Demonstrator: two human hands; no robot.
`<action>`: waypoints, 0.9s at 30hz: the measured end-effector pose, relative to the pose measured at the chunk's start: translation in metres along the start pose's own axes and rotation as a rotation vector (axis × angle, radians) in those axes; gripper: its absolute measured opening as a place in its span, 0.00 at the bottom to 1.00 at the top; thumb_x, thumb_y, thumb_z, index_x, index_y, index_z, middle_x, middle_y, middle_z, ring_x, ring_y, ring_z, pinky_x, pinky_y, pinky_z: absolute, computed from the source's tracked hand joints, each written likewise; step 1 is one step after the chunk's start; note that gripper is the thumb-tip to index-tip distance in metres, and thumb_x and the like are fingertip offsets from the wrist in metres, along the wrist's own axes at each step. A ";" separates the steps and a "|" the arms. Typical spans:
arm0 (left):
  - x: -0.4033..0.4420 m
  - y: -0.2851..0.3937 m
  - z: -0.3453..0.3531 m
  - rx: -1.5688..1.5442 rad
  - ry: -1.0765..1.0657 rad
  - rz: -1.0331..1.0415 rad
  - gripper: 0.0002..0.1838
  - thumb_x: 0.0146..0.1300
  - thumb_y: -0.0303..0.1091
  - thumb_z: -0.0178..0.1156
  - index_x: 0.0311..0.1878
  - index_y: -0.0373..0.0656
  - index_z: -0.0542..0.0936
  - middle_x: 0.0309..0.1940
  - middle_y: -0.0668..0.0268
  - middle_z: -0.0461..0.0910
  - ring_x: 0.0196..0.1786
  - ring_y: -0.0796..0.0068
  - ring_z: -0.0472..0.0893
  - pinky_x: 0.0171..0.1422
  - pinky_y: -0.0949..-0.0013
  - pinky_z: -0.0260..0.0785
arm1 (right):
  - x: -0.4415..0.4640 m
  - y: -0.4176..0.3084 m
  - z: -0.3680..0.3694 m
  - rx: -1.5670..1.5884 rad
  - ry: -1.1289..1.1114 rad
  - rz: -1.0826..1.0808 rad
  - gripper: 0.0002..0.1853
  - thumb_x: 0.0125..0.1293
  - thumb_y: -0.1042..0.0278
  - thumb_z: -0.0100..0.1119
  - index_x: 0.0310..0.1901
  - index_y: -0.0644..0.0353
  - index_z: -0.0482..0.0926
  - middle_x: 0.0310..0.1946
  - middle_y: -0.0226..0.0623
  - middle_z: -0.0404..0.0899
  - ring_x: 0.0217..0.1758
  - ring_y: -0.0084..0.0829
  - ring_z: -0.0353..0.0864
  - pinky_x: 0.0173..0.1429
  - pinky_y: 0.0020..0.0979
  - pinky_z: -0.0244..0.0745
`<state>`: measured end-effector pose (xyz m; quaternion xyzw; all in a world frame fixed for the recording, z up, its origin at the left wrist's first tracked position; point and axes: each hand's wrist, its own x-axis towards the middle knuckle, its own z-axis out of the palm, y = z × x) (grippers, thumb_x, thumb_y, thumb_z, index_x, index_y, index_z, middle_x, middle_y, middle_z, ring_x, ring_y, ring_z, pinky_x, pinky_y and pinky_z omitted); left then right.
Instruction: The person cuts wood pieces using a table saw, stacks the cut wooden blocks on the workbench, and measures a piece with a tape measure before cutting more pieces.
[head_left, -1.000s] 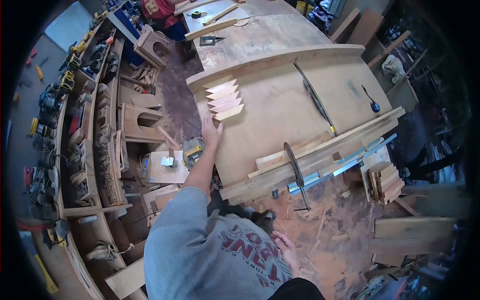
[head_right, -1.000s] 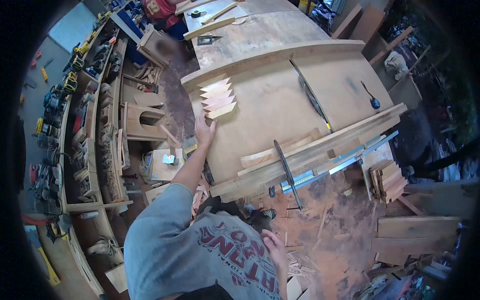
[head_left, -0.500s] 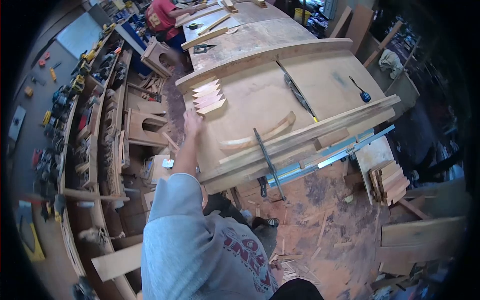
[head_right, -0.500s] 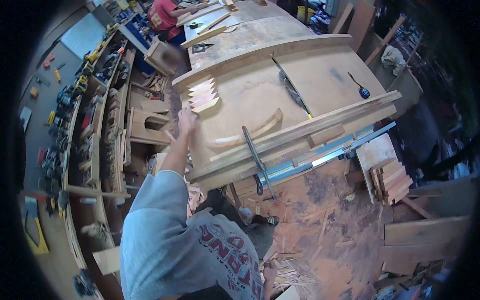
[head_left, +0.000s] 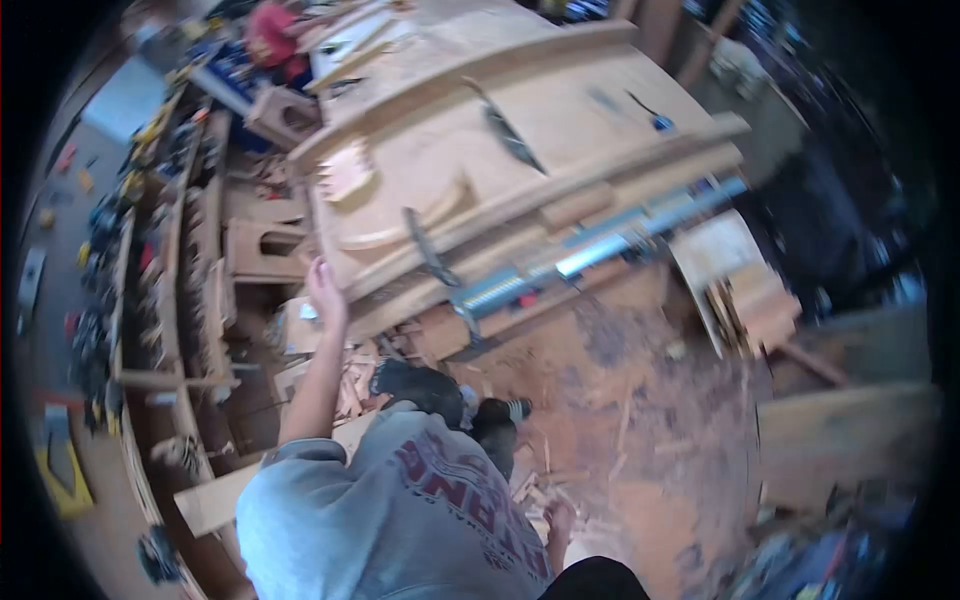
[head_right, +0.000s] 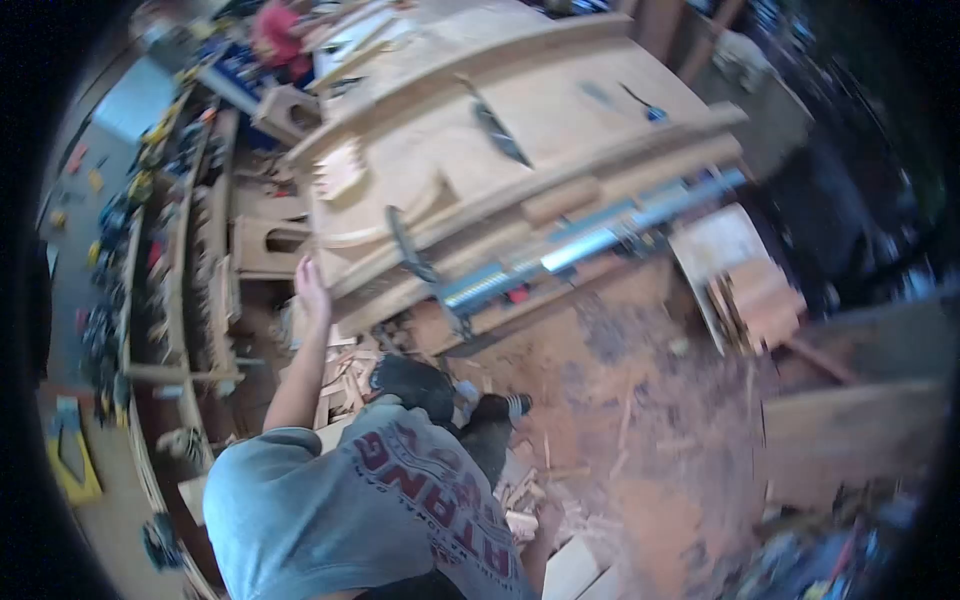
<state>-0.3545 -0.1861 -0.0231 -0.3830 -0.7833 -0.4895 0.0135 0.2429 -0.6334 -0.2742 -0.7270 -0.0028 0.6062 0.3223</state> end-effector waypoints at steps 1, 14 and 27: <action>-0.008 -0.017 0.001 0.118 -0.073 0.043 0.26 0.86 0.49 0.50 0.70 0.36 0.78 0.67 0.52 0.81 0.70 0.53 0.79 0.82 0.54 0.61 | -0.001 -0.002 0.013 -0.038 -0.040 -0.026 0.12 0.78 0.71 0.54 0.55 0.63 0.83 0.31 0.38 0.86 0.26 0.32 0.84 0.28 0.30 0.79; -0.005 -0.001 -0.005 0.624 -0.357 -0.129 0.42 0.80 0.72 0.35 0.57 0.49 0.92 0.51 0.46 0.90 0.58 0.41 0.87 0.66 0.45 0.76 | 0.028 0.097 0.092 -0.691 -0.182 -0.750 0.20 0.82 0.58 0.54 0.52 0.66 0.90 0.51 0.40 0.92 0.47 0.32 0.89 0.52 0.36 0.84; -0.003 0.000 0.012 0.428 0.013 -0.305 0.28 0.80 0.59 0.52 0.66 0.51 0.87 0.58 0.53 0.90 0.60 0.47 0.87 0.65 0.51 0.76 | 0.006 -0.217 0.036 -0.576 -0.396 -0.068 0.18 0.82 0.58 0.54 0.57 0.62 0.88 0.51 0.38 0.91 0.49 0.32 0.90 0.53 0.36 0.84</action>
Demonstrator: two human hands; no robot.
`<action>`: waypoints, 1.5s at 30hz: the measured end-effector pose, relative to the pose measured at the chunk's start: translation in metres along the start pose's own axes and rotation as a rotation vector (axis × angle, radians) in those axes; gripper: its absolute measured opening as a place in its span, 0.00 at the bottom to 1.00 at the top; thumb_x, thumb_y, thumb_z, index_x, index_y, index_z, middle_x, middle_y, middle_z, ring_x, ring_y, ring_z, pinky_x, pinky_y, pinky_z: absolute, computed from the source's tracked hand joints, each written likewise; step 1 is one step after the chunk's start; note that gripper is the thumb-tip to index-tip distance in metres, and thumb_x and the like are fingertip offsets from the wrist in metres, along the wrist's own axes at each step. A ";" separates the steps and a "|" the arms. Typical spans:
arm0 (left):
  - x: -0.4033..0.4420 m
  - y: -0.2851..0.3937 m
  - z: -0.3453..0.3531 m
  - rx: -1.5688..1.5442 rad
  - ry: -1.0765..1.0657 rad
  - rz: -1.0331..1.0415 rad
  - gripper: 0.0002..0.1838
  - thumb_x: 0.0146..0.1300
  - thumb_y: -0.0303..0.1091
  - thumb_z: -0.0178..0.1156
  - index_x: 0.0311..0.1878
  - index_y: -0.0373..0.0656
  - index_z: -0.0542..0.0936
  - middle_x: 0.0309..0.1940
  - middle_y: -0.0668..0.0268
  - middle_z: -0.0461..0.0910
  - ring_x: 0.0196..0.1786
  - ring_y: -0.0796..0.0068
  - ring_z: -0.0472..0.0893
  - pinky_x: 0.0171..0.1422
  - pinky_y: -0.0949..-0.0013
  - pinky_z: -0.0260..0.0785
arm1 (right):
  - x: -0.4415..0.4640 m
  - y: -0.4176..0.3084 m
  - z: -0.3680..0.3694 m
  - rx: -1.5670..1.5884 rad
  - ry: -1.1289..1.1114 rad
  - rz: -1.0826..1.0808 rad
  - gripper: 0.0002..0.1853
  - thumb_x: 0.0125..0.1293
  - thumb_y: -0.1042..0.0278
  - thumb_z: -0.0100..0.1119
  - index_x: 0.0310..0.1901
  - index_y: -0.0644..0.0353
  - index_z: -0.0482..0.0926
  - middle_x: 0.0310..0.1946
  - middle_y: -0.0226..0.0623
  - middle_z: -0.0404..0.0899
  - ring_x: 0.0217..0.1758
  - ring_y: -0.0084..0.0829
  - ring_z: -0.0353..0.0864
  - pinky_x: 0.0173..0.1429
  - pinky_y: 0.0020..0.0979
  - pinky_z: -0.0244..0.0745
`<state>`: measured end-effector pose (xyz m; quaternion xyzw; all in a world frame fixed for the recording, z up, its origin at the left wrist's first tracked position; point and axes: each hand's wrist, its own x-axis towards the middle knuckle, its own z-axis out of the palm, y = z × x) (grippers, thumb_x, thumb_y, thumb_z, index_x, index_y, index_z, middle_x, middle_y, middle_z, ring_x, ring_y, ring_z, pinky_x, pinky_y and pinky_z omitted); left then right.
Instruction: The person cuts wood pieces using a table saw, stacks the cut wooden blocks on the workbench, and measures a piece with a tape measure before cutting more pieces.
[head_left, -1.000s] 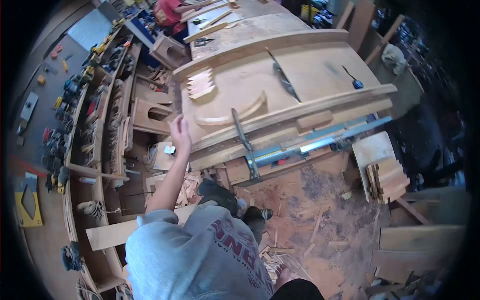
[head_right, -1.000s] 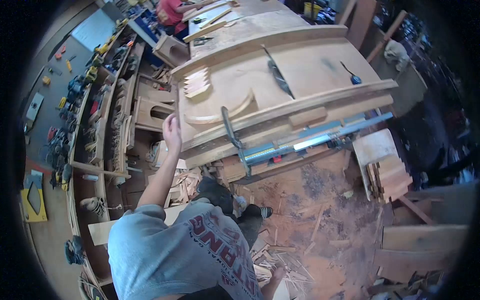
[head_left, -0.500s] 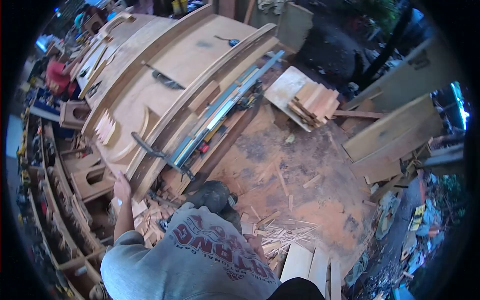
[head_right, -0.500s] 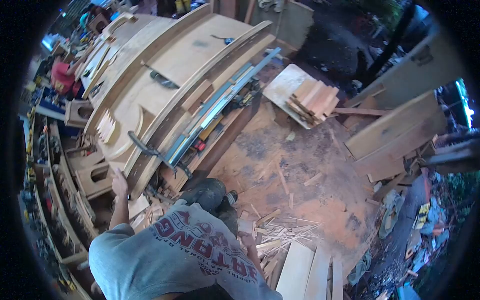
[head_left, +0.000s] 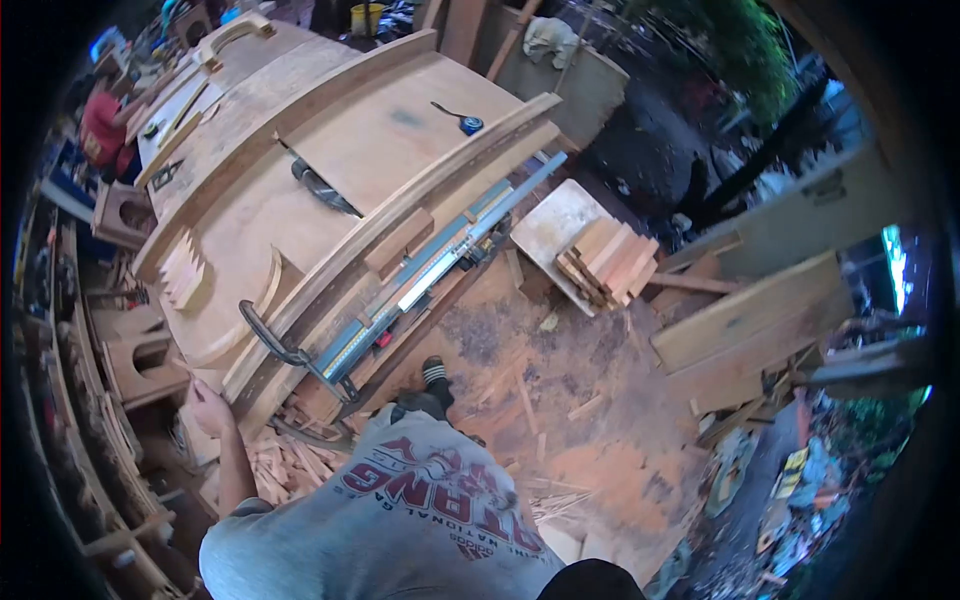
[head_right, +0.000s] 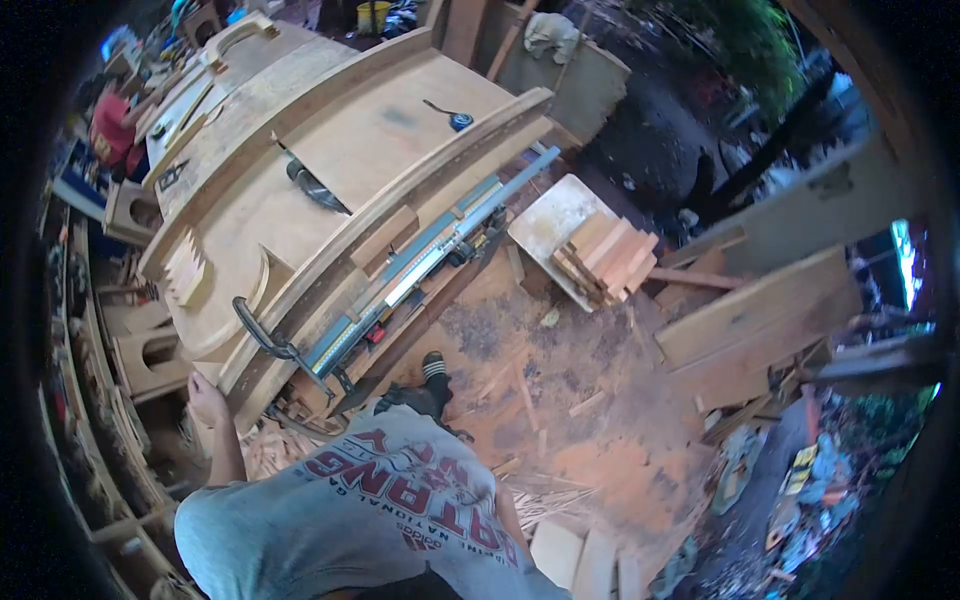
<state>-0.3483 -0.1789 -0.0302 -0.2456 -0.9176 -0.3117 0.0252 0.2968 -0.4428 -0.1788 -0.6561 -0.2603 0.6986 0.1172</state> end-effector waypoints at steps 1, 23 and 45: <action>-0.007 0.007 -0.002 -0.027 0.003 -0.032 0.27 0.81 0.58 0.53 0.66 0.50 0.87 0.58 0.53 0.89 0.60 0.48 0.87 0.65 0.52 0.76 | 0.003 -0.024 -0.020 -0.006 -0.023 0.009 0.18 0.82 0.58 0.54 0.58 0.62 0.88 0.50 0.38 0.91 0.49 0.32 0.90 0.53 0.36 0.84; -0.142 -0.060 -0.025 -0.321 0.381 -0.311 0.19 0.82 0.41 0.57 0.64 0.40 0.86 0.59 0.54 0.89 0.55 0.54 0.90 0.58 0.56 0.81 | 0.319 -0.364 -0.351 -0.476 0.720 -0.348 0.20 0.67 0.53 0.62 0.55 0.51 0.91 0.52 0.48 0.91 0.60 0.49 0.89 0.67 0.43 0.81; -0.312 0.287 0.126 0.398 -1.300 0.118 0.17 0.82 0.40 0.57 0.56 0.37 0.88 0.50 0.53 0.90 0.44 0.58 0.90 0.48 0.56 0.80 | 0.270 -0.240 -0.524 -0.195 1.239 0.352 0.29 0.67 0.39 0.68 0.50 0.61 0.86 0.44 0.51 0.91 0.51 0.55 0.91 0.58 0.48 0.84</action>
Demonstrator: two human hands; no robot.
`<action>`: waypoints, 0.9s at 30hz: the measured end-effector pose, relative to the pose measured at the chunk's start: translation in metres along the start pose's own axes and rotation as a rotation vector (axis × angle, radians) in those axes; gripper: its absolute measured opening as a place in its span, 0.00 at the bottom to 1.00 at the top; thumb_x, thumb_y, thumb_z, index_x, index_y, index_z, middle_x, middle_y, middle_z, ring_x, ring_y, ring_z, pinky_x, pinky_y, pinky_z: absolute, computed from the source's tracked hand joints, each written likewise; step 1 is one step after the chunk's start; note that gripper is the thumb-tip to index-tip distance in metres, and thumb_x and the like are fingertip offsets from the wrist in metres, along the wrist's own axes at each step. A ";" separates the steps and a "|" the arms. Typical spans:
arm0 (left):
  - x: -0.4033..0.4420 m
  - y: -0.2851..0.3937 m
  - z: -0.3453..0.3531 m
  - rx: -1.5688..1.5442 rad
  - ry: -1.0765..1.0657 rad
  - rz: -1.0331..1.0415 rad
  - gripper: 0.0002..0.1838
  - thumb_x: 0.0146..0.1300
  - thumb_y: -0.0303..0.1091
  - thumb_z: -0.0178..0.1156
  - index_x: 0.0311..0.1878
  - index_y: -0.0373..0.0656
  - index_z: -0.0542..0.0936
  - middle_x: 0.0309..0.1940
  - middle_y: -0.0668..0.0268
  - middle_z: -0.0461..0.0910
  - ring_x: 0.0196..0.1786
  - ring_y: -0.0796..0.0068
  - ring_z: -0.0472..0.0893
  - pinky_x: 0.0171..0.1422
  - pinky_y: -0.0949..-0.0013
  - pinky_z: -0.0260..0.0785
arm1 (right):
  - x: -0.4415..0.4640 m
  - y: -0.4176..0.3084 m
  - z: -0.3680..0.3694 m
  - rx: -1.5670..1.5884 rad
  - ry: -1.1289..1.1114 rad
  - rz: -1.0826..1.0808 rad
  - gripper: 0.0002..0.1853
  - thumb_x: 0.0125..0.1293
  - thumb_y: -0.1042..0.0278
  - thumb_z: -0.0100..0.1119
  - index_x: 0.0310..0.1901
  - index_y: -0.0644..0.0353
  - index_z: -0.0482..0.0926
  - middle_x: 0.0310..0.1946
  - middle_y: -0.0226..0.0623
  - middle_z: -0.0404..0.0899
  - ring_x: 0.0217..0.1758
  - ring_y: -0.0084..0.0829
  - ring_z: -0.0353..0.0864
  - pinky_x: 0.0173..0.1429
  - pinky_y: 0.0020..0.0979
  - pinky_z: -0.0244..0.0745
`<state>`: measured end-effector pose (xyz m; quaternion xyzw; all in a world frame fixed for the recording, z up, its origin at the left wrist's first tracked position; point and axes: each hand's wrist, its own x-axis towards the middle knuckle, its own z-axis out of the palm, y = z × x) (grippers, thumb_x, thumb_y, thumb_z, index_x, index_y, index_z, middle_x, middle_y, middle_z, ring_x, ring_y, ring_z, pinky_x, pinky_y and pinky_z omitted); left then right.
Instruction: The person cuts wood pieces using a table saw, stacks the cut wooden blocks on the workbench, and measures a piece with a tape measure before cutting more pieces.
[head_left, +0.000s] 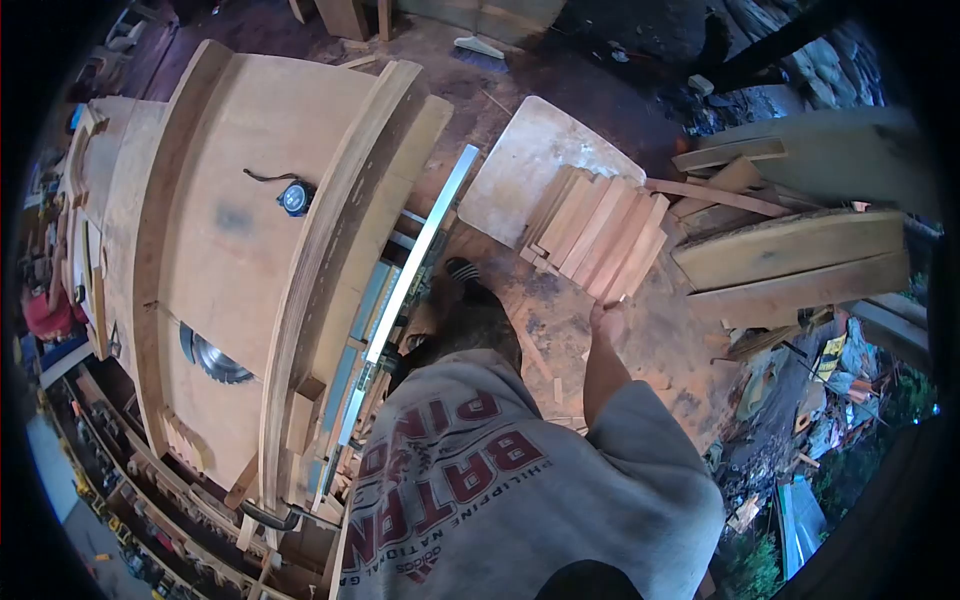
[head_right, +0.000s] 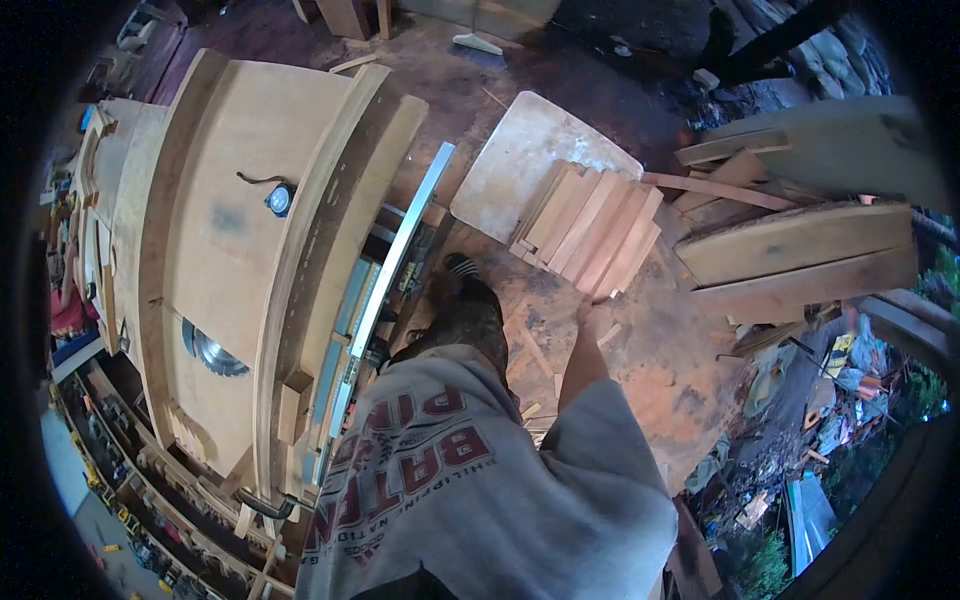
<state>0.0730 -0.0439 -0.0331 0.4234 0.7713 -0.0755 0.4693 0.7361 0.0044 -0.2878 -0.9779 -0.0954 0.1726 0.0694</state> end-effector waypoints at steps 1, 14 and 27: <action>0.005 0.005 -0.004 0.031 -0.014 0.029 0.17 0.82 0.40 0.57 0.55 0.37 0.88 0.50 0.53 0.90 0.44 0.58 0.90 0.47 0.56 0.80 | -0.006 -0.003 -0.006 0.062 0.082 -0.007 0.28 0.68 0.39 0.67 0.48 0.61 0.87 0.43 0.52 0.91 0.50 0.56 0.92 0.56 0.48 0.85; 0.008 0.178 -0.021 -0.419 0.104 0.761 0.15 0.80 0.35 0.61 0.57 0.34 0.88 0.49 0.54 0.90 0.52 0.62 0.88 0.61 0.62 0.78 | -0.137 -0.083 -0.152 1.346 -0.777 -0.142 0.20 0.72 0.66 0.67 0.63 0.63 0.80 0.57 0.44 0.87 0.63 0.47 0.88 0.63 0.48 0.86; 0.013 0.094 -0.114 -1.452 -0.040 0.891 0.40 0.78 0.38 0.64 0.87 0.39 0.59 0.72 0.59 0.79 0.69 0.68 0.82 0.72 0.61 0.77 | -0.481 -0.278 -0.174 0.179 -1.327 -1.550 0.18 0.65 0.68 0.81 0.54 0.62 0.89 0.46 0.34 0.91 0.48 0.23 0.88 0.59 0.31 0.82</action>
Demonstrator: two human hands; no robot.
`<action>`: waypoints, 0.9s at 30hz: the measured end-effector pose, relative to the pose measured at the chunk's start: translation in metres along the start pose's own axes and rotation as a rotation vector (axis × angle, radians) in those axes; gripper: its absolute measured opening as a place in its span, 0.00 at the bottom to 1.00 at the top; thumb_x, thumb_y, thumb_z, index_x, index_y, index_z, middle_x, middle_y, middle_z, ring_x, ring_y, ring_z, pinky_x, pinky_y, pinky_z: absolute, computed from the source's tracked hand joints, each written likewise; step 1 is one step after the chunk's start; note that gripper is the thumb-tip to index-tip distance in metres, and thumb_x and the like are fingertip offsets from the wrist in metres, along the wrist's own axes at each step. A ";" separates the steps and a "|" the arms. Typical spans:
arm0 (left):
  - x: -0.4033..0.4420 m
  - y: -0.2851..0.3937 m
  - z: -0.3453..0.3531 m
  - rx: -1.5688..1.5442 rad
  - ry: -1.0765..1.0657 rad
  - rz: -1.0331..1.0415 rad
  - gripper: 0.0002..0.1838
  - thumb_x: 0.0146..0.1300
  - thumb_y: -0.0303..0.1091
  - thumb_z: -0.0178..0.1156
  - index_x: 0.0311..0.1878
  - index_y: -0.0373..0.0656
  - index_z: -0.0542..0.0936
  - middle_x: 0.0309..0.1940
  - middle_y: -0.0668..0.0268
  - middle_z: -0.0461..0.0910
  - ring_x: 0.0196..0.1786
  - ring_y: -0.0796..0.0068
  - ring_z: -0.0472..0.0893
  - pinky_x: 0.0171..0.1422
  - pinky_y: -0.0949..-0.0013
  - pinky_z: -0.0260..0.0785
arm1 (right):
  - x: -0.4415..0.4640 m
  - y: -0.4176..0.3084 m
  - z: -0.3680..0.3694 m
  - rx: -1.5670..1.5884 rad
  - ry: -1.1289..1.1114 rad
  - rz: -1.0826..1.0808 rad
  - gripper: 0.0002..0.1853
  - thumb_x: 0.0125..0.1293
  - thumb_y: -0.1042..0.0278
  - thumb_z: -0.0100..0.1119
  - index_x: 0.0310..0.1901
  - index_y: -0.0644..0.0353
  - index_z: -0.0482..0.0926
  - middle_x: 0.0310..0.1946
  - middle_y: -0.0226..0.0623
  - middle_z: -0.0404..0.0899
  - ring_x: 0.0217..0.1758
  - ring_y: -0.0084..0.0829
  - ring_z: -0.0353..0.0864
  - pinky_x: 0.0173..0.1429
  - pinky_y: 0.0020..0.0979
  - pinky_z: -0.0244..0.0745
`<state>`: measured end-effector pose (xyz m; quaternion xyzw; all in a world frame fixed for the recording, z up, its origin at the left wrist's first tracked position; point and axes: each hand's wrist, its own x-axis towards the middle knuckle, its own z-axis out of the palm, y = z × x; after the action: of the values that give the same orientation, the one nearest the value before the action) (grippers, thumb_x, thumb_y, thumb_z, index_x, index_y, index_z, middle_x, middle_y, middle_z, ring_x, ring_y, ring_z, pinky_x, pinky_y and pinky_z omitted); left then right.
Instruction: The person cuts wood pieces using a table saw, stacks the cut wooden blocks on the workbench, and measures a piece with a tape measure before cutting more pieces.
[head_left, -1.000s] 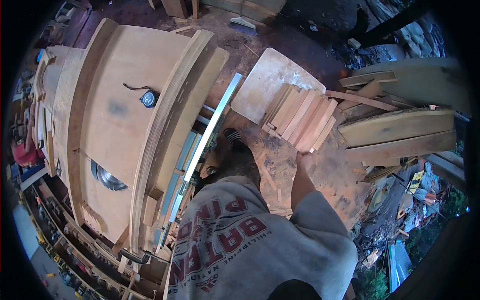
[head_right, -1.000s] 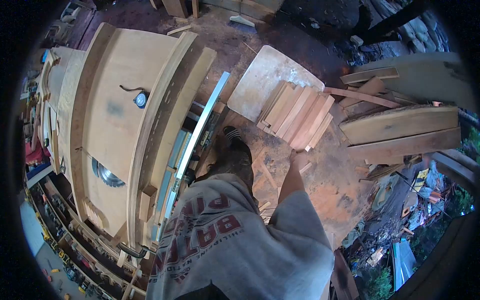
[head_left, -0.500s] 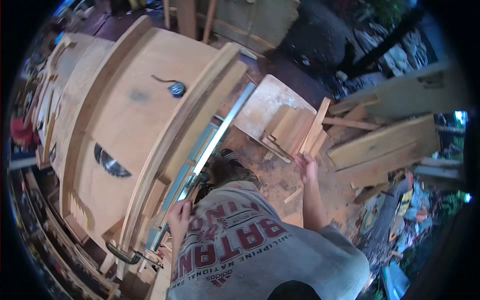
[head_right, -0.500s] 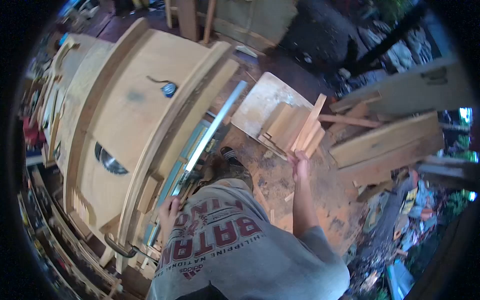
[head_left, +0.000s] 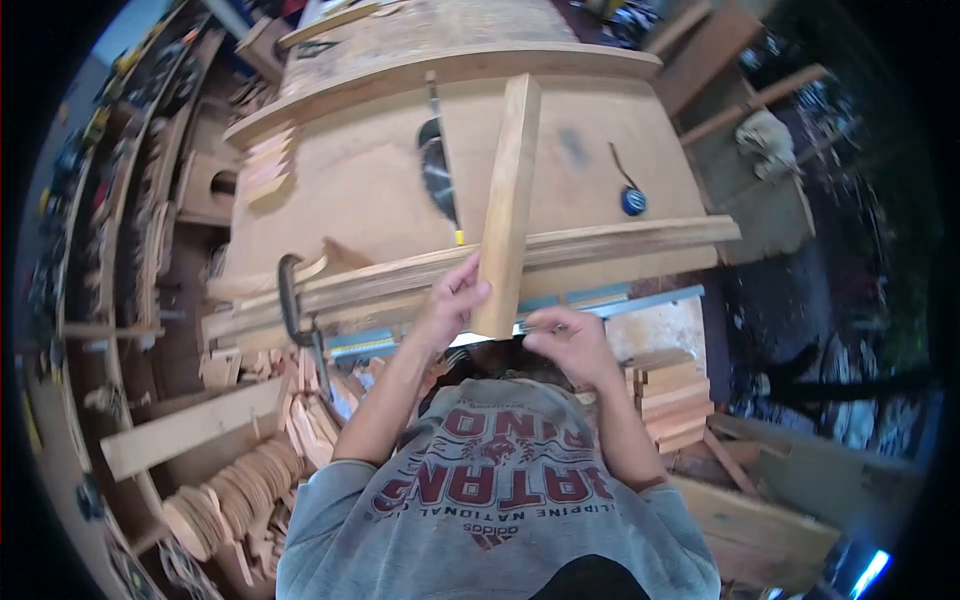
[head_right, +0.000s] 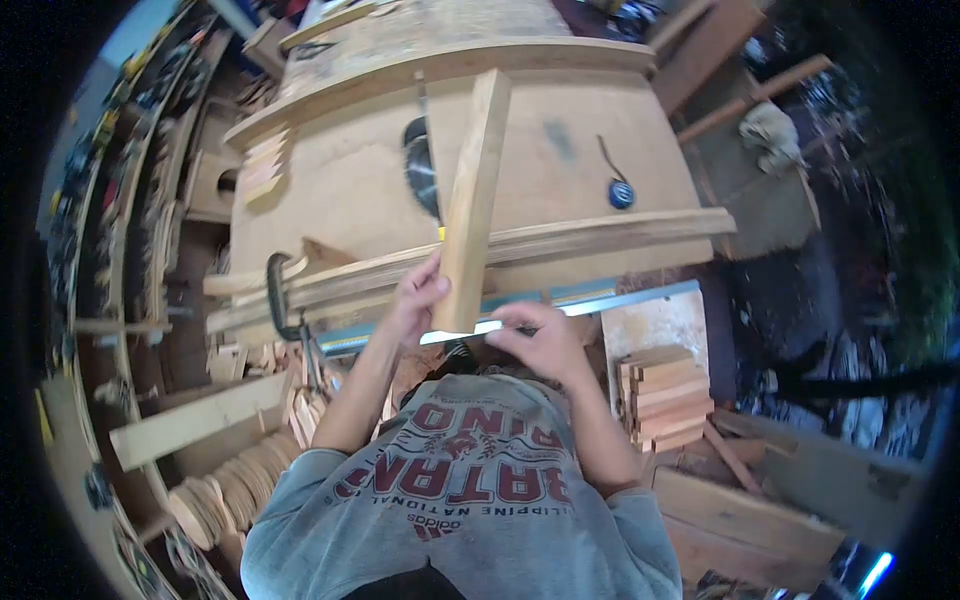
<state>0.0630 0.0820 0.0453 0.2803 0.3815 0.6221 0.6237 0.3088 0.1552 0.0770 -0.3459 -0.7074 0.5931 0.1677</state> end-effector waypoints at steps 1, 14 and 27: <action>-0.007 0.011 -0.014 -0.211 0.013 -0.033 0.38 0.78 0.36 0.62 0.86 0.38 0.60 0.71 0.59 0.80 0.68 0.69 0.83 0.72 0.61 0.77 | 0.014 -0.020 0.000 0.065 0.098 0.037 0.12 0.64 0.72 0.79 0.48 0.63 0.91 0.38 0.29 0.90 0.46 0.22 0.87 0.56 0.31 0.83; 0.005 0.067 -0.061 0.013 -0.051 -0.202 0.38 0.71 0.39 0.63 0.82 0.36 0.68 0.73 0.52 0.79 0.68 0.58 0.84 0.73 0.57 0.76 | 0.214 -0.104 -0.085 -1.046 -0.276 -0.645 0.35 0.53 0.48 0.82 0.64 0.49 0.86 0.69 0.39 0.83 0.73 0.48 0.78 0.80 0.56 0.66; 0.100 0.047 -0.104 1.280 0.260 -0.012 0.35 0.58 0.24 0.75 0.72 0.52 0.83 0.63 0.54 0.87 0.63 0.56 0.87 0.69 0.61 0.77 | 0.278 0.030 -0.083 -1.009 -0.494 -0.231 0.32 0.54 0.62 0.80 0.63 0.51 0.85 0.53 0.45 0.85 0.65 0.51 0.82 0.70 0.46 0.78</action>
<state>-0.0560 0.1715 0.0142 0.5167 0.7502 0.2975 0.2859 0.1759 0.4083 0.0204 -0.1547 -0.9543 0.2233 -0.1244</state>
